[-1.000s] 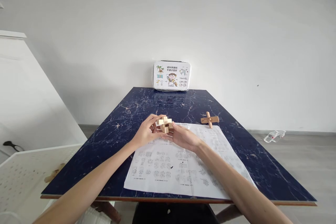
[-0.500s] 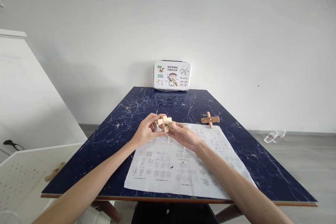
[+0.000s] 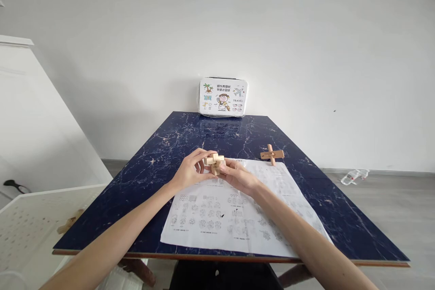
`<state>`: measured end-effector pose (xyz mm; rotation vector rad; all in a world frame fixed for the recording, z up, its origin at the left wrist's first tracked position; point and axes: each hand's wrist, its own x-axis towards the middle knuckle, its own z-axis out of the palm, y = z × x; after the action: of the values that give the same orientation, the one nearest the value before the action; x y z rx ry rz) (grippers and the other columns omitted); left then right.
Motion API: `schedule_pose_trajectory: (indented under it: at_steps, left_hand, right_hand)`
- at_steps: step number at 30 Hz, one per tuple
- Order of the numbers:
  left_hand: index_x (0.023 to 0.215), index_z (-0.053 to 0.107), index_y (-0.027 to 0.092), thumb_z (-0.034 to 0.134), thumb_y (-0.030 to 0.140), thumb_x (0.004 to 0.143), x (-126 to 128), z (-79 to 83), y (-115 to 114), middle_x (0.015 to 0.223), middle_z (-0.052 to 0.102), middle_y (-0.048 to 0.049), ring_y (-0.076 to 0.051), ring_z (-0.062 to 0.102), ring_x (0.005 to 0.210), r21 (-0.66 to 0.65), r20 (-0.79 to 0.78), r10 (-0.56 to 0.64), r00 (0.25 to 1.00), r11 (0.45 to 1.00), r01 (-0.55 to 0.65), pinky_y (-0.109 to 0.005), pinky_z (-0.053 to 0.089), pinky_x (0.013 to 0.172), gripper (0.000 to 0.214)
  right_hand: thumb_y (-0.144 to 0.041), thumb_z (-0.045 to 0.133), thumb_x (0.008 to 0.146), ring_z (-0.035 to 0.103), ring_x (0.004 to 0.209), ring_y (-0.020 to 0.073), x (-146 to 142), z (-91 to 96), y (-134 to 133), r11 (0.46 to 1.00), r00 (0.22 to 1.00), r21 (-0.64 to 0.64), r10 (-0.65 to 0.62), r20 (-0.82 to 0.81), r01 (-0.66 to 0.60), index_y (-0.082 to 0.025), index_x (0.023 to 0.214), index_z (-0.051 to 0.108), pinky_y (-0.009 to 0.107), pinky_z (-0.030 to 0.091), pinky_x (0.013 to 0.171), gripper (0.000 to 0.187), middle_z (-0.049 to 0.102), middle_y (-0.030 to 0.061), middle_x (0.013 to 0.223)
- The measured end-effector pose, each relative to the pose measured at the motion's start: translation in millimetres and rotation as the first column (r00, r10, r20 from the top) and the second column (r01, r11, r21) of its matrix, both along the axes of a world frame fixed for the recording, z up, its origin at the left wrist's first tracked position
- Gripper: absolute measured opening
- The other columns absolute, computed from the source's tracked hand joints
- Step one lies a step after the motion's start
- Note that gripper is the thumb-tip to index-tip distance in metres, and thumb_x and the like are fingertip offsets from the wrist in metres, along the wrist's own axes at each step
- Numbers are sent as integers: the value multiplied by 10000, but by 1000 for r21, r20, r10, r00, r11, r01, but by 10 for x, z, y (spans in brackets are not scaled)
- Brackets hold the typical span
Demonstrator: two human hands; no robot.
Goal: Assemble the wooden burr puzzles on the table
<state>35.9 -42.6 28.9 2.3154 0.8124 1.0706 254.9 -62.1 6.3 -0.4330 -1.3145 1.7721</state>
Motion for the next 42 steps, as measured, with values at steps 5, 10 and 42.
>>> schedule_pose_trajectory:
  at_steps: [5,10,42]
  left_hand:
    - [1357,618,312,841,521,755,4,10,-16,1176,647,-57,-99,574,660,-22,-9,2,1000,1000,-3,-257,551,607,675]
    - [1371,609,308,838,490,766,4,10,-29,1184,715,-55,-117,610,679,-74,-15,11,1000,997,-12,-266,556,629,672]
    - [1378,606,181,867,408,739,5,-11,2,1122,721,-93,-180,667,830,-309,127,-38,991,948,76,-396,609,846,726]
  right_hand:
    - [-433,785,870,645,1098,228,-10,-13,-7,1000,1000,4,-10,9,10,-194,1213,683,392,454,1029,431,686,103,1161]
    - [-405,835,826,654,1113,240,9,3,-22,998,998,-24,-51,21,52,-228,1288,630,414,468,1034,535,672,108,1234]
    - [-559,411,1041,575,559,134,19,-40,12,756,720,583,-578,384,297,-224,944,556,280,445,608,378,584,-35,639]
